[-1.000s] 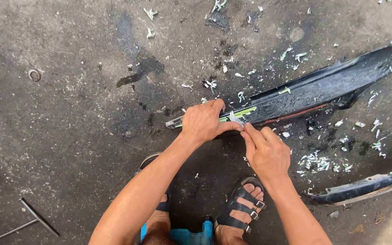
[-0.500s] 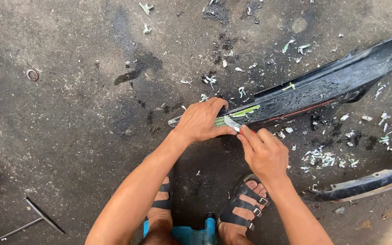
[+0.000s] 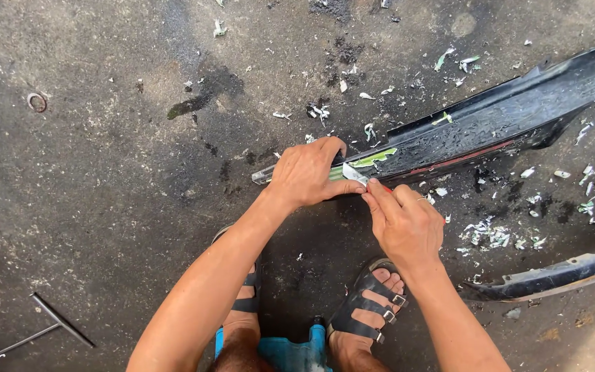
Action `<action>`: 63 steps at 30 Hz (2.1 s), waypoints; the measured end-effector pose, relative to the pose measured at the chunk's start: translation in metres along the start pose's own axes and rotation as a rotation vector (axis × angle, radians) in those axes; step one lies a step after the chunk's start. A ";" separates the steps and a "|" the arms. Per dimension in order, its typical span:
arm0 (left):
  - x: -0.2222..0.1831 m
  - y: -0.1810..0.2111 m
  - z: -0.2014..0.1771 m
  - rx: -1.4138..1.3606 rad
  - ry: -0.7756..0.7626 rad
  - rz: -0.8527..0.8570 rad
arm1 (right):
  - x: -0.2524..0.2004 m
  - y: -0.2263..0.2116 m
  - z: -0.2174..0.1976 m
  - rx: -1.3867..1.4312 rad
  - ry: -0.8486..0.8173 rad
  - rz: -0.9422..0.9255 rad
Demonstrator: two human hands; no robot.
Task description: Scraping a sticker off a motorcycle fairing using a small blade
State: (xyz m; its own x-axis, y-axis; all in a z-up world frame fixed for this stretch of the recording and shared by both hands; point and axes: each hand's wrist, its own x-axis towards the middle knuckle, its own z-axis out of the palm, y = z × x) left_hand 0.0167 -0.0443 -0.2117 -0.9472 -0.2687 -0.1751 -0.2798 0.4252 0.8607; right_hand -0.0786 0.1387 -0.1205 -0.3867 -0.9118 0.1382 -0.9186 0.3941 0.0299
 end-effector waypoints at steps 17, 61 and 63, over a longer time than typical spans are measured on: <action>0.008 0.023 -0.004 0.190 -0.031 -0.219 | 0.001 0.003 -0.011 0.056 -0.051 0.114; 0.004 0.016 0.022 -0.118 -0.023 -0.096 | -0.022 0.013 -0.005 0.074 -0.025 0.139; 0.005 0.017 0.021 -0.129 -0.038 -0.067 | -0.022 0.012 -0.005 0.073 -0.041 0.127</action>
State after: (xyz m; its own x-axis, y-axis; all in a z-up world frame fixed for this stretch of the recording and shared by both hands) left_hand 0.0041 -0.0203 -0.2084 -0.9328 -0.2593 -0.2503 -0.3228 0.2922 0.9002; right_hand -0.0804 0.1643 -0.1186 -0.5020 -0.8595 0.0960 -0.8649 0.4987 -0.0577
